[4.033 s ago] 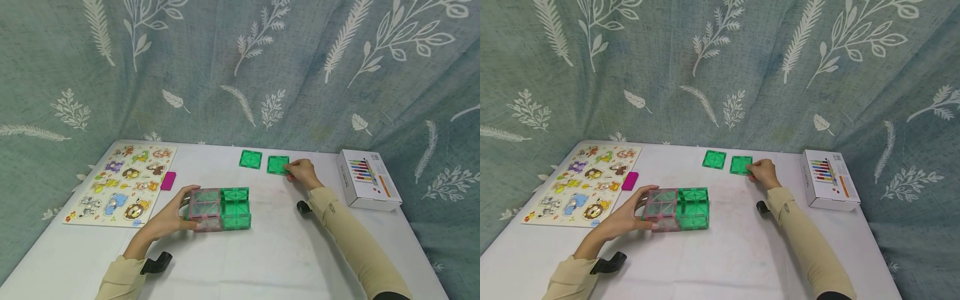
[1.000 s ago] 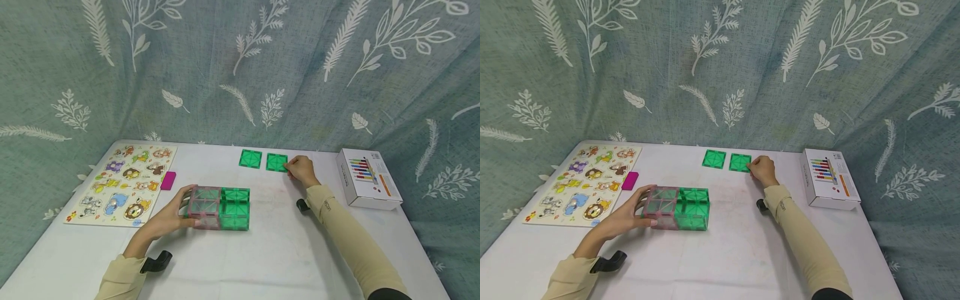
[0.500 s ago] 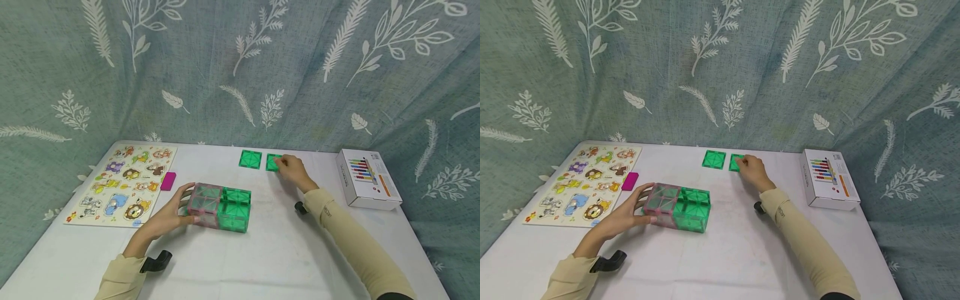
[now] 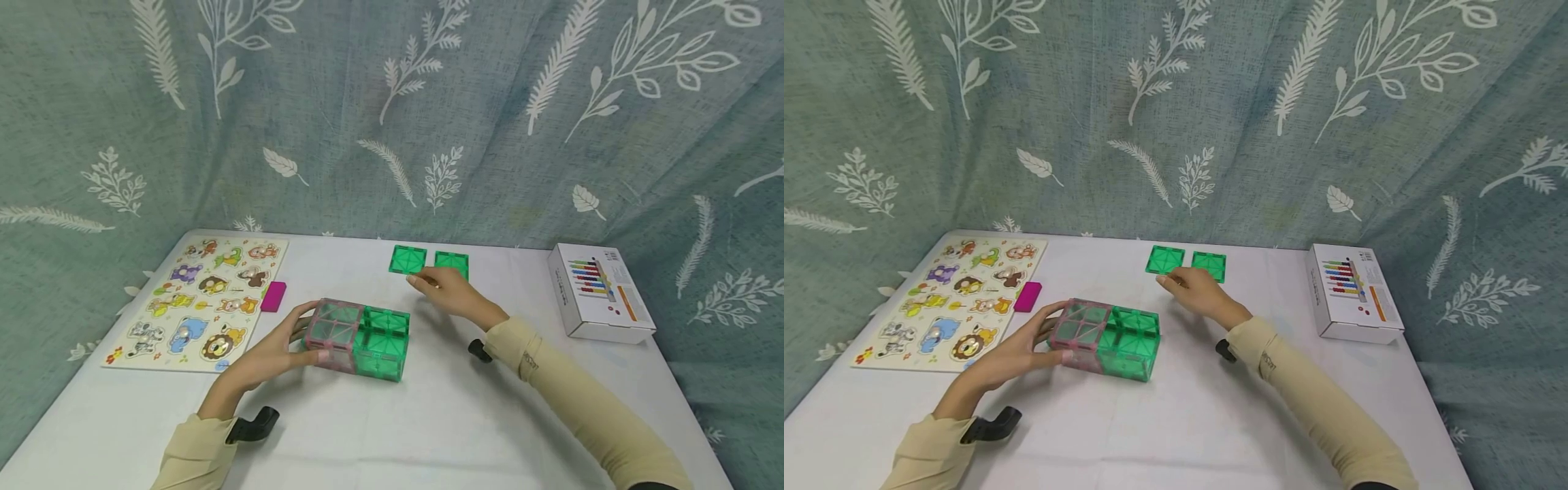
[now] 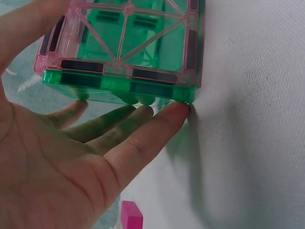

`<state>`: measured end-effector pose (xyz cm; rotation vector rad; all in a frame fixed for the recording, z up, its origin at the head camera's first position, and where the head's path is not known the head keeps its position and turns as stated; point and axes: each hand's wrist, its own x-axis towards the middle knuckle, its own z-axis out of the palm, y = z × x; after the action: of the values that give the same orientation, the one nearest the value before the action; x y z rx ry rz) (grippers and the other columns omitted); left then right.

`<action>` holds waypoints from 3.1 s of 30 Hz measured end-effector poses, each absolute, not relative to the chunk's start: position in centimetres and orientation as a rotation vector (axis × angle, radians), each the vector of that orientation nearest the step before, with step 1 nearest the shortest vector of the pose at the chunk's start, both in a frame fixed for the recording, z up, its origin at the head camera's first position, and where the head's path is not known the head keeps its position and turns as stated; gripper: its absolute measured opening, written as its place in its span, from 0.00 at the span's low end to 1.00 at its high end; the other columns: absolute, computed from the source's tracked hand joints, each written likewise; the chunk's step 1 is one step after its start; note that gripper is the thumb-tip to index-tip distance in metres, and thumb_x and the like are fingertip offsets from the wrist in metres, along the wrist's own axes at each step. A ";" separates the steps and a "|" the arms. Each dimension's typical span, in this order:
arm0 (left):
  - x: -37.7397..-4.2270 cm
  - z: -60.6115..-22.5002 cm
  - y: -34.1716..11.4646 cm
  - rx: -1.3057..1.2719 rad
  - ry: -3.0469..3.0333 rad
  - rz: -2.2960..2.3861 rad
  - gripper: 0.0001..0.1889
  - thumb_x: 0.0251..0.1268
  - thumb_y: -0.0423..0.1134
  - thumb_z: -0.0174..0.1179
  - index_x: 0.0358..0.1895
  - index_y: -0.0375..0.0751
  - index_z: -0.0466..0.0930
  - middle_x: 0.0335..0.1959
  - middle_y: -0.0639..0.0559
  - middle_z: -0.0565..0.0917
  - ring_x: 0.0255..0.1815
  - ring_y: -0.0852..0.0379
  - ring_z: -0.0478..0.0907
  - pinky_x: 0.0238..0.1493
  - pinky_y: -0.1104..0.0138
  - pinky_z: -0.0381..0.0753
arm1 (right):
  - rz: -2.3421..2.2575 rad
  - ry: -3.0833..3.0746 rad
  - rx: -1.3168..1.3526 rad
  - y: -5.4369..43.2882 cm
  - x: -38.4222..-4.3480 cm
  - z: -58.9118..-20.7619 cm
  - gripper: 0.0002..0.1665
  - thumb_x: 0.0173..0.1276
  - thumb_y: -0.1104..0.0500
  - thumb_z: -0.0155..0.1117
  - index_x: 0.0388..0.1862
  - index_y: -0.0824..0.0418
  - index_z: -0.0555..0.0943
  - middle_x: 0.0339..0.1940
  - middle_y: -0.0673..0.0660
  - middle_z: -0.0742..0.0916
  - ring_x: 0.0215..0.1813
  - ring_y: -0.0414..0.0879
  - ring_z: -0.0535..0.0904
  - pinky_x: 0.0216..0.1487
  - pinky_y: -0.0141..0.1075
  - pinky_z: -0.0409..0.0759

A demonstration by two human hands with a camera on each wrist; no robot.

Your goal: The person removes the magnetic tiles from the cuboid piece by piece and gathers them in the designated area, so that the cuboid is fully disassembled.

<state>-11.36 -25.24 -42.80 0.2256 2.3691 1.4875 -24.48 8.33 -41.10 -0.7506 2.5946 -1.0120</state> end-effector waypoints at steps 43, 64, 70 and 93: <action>-12.1 -42.8 -24.7 0.195 2.380 1.473 0.41 0.74 0.52 0.57 0.82 0.53 0.43 0.81 0.37 0.52 0.79 0.29 0.56 0.70 0.39 0.67 | -0.710 2.397 -1.104 2.3 -21.0 -40.0 0.20 0.72 0.52 0.65 0.58 0.61 0.82 0.50 0.54 0.89 0.50 0.45 0.84 0.51 0.39 0.80; -12.2 -42.4 -24.7 0.229 2.347 1.489 0.40 0.77 0.51 0.53 0.82 0.57 0.40 0.82 0.34 0.48 0.79 0.26 0.53 0.70 0.36 0.66 | -0.631 2.537 -1.005 0.9 -20.9 -42.1 0.15 0.67 0.61 0.70 0.52 0.63 0.84 0.48 0.57 0.90 0.47 0.47 0.85 0.49 0.40 0.82; -12.3 -42.4 -24.7 0.237 2.323 1.509 0.38 0.79 0.51 0.50 0.83 0.55 0.39 0.81 0.31 0.49 0.79 0.26 0.54 0.68 0.40 0.71 | -0.669 2.564 -0.999 0.9 -20.6 -42.3 0.15 0.67 0.62 0.70 0.52 0.63 0.84 0.46 0.58 0.90 0.47 0.49 0.86 0.52 0.43 0.83; -12.5 -42.4 -24.8 0.278 2.333 1.486 0.36 0.80 0.50 0.49 0.82 0.63 0.40 0.84 0.37 0.42 0.78 0.22 0.50 0.67 0.32 0.66 | -0.762 2.582 -0.964 1.3 -20.4 -42.8 0.15 0.66 0.61 0.70 0.51 0.63 0.84 0.44 0.57 0.90 0.41 0.47 0.85 0.47 0.42 0.83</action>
<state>-12.47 -24.84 -42.35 0.2782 2.3326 1.4861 -20.38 1.29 -42.79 -0.9644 2.5816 -0.7622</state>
